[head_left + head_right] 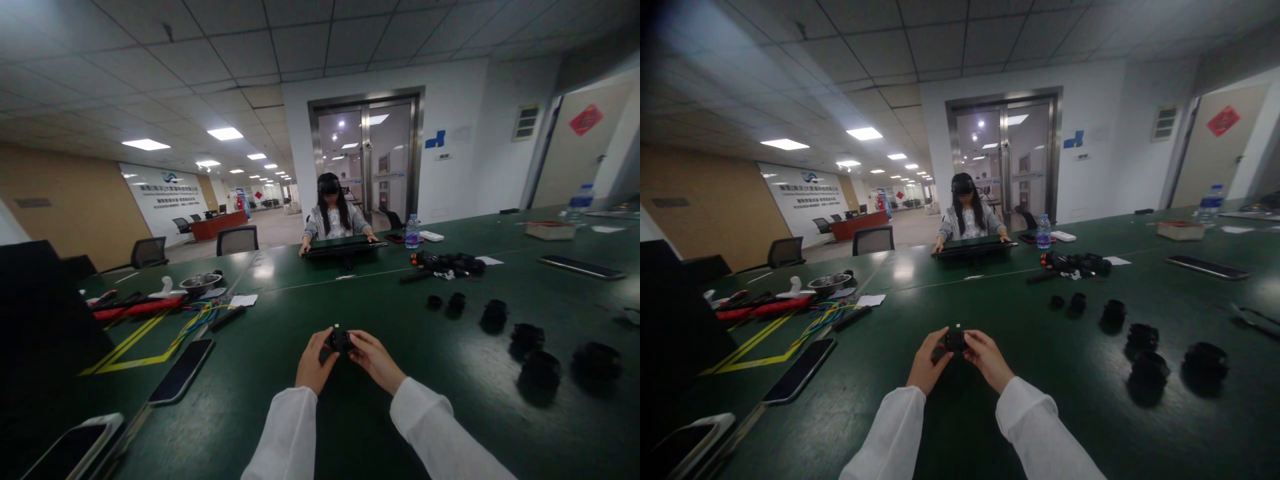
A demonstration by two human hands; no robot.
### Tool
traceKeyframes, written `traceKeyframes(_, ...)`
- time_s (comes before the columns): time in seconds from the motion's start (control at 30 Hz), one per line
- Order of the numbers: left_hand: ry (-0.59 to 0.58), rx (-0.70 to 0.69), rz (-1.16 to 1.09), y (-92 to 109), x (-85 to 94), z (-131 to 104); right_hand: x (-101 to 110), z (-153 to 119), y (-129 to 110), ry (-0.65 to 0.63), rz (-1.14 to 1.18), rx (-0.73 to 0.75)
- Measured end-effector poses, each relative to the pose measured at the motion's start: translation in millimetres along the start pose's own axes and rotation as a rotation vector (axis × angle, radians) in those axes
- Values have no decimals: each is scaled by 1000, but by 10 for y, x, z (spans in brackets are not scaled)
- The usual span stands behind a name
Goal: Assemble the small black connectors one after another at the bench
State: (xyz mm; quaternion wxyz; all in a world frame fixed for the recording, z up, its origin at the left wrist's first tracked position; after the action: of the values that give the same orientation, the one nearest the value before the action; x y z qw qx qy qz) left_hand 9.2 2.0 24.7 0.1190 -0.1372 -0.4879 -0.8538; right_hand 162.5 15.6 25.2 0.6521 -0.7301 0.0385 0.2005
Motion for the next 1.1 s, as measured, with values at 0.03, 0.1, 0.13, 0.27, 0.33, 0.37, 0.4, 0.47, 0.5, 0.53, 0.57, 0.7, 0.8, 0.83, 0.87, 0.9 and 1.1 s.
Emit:
traceKeyframes(0.03, -13, -11, -5, 4, -1, 1, 2, 6, 7, -5, -6, 6)
traceKeyframes(0.1, -16, -10, -12, 9, 3, 2, 8, 16, 23, -15, -19, 12)
traceKeyframes(0.13, -10, 1, -14, 12, 7, 3, 11, 19, 28, -19, -26, 15)
traceKeyframes(0.27, 15, 23, 5, 43, 27, 2, 8, -1, 7, -45, -69, 29)
traceKeyframes(0.33, 16, 23, 25, 56, 34, 1, 2, -25, -24, -66, -94, 31)
traceKeyframes(0.37, 15, 27, 38, 55, 37, 2, -1, -38, -38, -76, -110, 29)
traceKeyframes(0.4, 15, 35, 52, 49, 39, 3, -3, -48, -49, -88, -126, 27)
traceKeyframes(0.47, 17, 56, 83, 25, 43, 8, -5, -59, -57, -120, -154, 26)
traceKeyframes(0.5, 22, 62, 100, 12, 45, 10, -4, -59, -54, -137, -165, 35)
traceKeyframes(0.53, 28, 62, 115, 2, 47, 13, -3, -55, -46, -156, -172, 48)
traceKeyframes(0.57, 28, 59, 125, -4, 48, 15, -2, -49, -36, -174, -177, 63)
traceKeyframes(0.7, 0, 38, 128, 8, 43, 15, 8, -21, 6, -196, -195, 97)
traceKeyframes(0.8, 3, 36, 175, 19, 42, 9, 14, -16, 11, -161, -206, 69)
traceKeyframes(0.83, 8, 50, 194, 17, 42, 5, 14, -15, 9, -146, -203, 57)
traceKeyframes(0.87, 12, 71, 206, 13, 41, 0, 14, -14, 6, -129, -194, 47)
traceKeyframes(0.9, 16, 95, 205, 10, 39, -6, 13, -12, 4, -110, -181, 41)
traceKeyframes(1.1, -21, 85, 29, 65, 8, -35, 11, 2, 9, -11, -87, 4)
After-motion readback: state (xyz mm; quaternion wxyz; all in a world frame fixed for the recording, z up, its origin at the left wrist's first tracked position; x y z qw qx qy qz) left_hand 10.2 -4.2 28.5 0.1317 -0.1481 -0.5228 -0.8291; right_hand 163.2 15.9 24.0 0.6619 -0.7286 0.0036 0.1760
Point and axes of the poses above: each hand's wrist, its own z-axis towards the middle knuckle, its own x-axis out of the back of the hand, y = z × x, the point moved 2 cm from there along z, towards the middle knuckle, and after that the axes turned 9 degrees about -z, right-handed, at the moved point
